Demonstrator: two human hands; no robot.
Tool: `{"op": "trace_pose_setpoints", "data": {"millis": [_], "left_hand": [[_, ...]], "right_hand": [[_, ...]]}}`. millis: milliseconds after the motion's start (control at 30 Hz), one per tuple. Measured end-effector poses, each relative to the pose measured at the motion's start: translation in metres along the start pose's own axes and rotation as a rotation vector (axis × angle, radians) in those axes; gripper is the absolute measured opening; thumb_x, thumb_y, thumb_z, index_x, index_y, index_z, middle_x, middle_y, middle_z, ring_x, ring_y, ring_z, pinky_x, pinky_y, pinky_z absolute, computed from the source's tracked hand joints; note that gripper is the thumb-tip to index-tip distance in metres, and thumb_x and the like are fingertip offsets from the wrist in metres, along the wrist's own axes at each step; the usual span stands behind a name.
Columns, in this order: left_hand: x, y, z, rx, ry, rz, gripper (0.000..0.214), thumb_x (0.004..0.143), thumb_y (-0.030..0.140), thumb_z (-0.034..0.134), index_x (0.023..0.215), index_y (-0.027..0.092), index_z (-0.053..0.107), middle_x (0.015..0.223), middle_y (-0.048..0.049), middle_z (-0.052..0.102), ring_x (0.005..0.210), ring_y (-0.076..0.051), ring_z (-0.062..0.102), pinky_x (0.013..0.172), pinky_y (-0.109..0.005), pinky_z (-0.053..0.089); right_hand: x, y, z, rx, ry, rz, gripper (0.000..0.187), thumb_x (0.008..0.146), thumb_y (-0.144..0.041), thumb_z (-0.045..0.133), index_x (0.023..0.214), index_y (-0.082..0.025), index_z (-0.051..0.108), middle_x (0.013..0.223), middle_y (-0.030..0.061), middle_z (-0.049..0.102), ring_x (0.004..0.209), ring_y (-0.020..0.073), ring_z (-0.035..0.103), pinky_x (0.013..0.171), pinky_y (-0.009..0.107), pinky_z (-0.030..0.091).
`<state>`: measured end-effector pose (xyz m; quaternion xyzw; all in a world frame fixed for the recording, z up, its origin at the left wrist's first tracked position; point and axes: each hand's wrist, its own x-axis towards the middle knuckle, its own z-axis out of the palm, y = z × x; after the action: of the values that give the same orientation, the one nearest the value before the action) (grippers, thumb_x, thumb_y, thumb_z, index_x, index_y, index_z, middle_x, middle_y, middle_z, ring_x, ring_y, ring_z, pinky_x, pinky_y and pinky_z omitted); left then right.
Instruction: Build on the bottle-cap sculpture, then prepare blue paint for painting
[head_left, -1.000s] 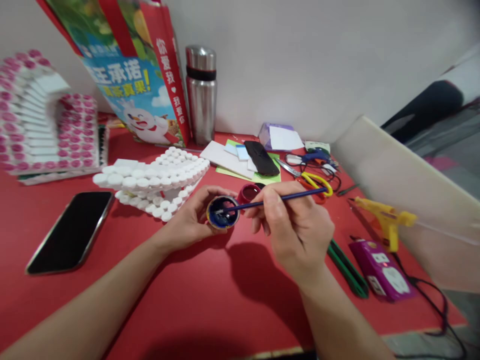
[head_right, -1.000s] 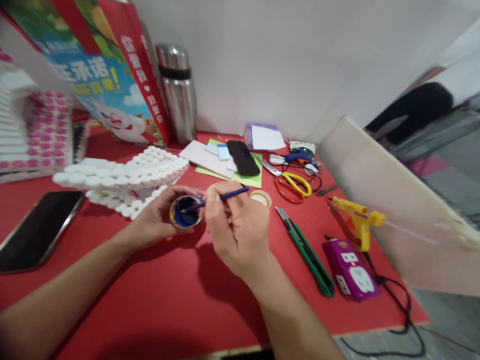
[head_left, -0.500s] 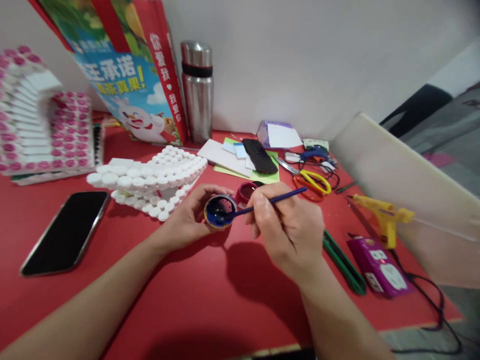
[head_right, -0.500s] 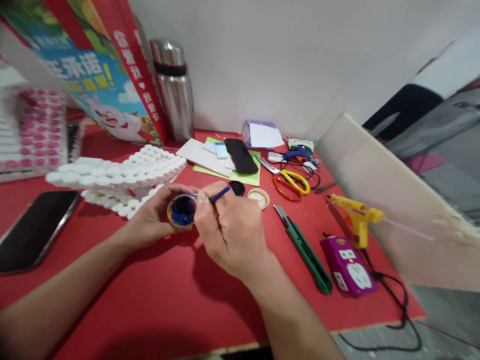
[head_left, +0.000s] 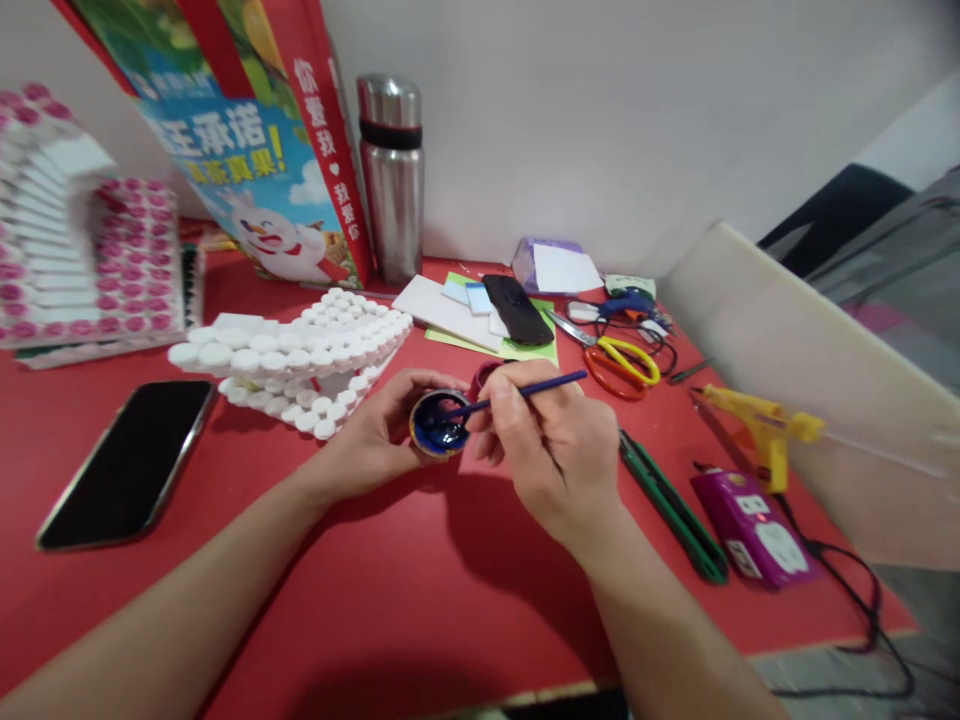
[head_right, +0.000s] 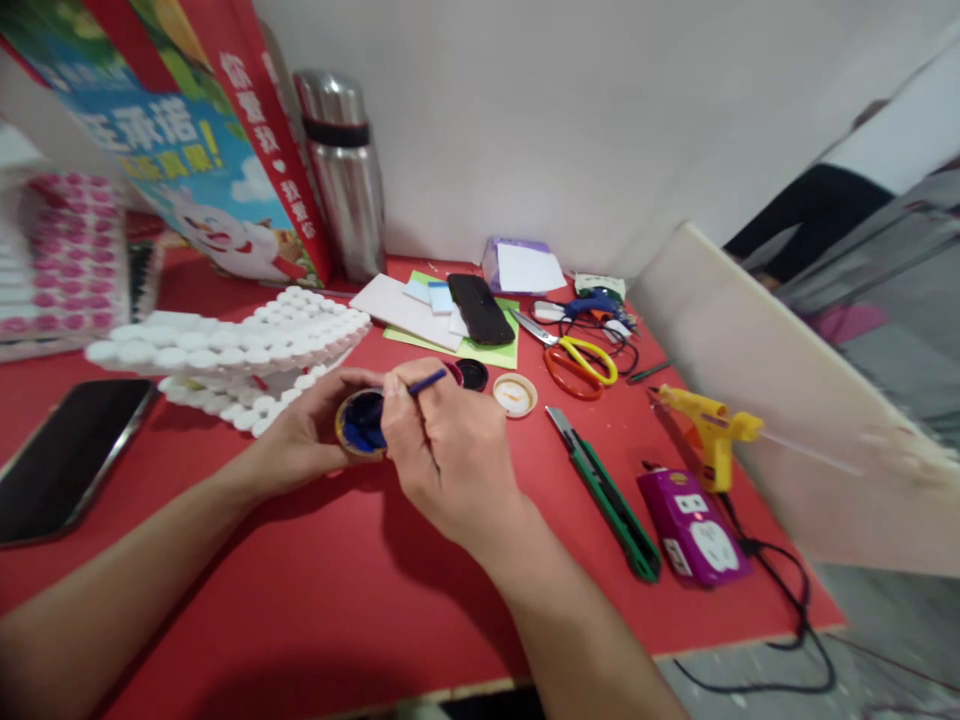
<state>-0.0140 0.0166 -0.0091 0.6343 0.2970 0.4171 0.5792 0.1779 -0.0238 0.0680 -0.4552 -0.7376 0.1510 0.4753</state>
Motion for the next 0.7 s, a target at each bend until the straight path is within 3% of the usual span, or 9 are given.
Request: {"op": "trace_pose_setpoints", "data": {"millis": [167, 433, 533, 700], "left_hand": [[0.000, 0.003, 0.001, 0.042, 0.013, -0.013, 0.055, 0.076, 0.025, 0.088, 0.123, 0.024, 0.059, 0.122, -0.0061, 0.069, 0.113, -0.023, 0.067, 0.098, -0.034, 0.051], [0.002, 0.000, -0.001, 0.021, 0.014, -0.055, 0.057, 0.074, 0.023, 0.090, 0.122, 0.023, 0.059, 0.121, -0.0064, 0.068, 0.115, -0.024, 0.065, 0.101, -0.038, 0.050], [0.002, -0.002, -0.003, 0.055, 0.027, -0.047, 0.055, 0.076, 0.024, 0.088, 0.123, 0.023, 0.059, 0.122, -0.0076, 0.067, 0.115, -0.024, 0.064, 0.101, -0.039, 0.050], [0.001, -0.003, -0.002, 0.028, 0.018, -0.043, 0.054, 0.078, 0.022, 0.087, 0.124, 0.022, 0.059, 0.123, -0.0081, 0.067, 0.114, -0.024, 0.065, 0.099, -0.038, 0.051]], "right_hand": [[-0.002, 0.001, -0.003, -0.090, 0.053, -0.060, 0.015, 0.106, -0.026, 0.048, 0.099, -0.021, 0.060, 0.088, 0.0035, 0.077, 0.070, 0.0129, 0.073, 0.062, 0.024, 0.055], [0.002, 0.004, -0.009, -0.457, 0.058, -0.280, 0.012, 0.102, -0.022, 0.051, 0.097, -0.020, 0.062, 0.079, 0.0032, 0.076, 0.063, 0.0144, 0.068, 0.061, 0.028, 0.047], [0.004, 0.002, -0.010, -0.431, 0.007, -0.178, 0.019, 0.104, -0.025, 0.050, 0.091, -0.019, 0.061, 0.067, 0.0016, 0.070, 0.056, 0.0140, 0.064, 0.054, 0.027, 0.043], [0.004, 0.002, -0.008, -0.052, -0.100, 0.090, 0.027, 0.107, -0.033, 0.047, 0.087, -0.020, 0.059, 0.061, -0.0012, 0.068, 0.056, 0.0124, 0.068, 0.055, 0.023, 0.049]]}}
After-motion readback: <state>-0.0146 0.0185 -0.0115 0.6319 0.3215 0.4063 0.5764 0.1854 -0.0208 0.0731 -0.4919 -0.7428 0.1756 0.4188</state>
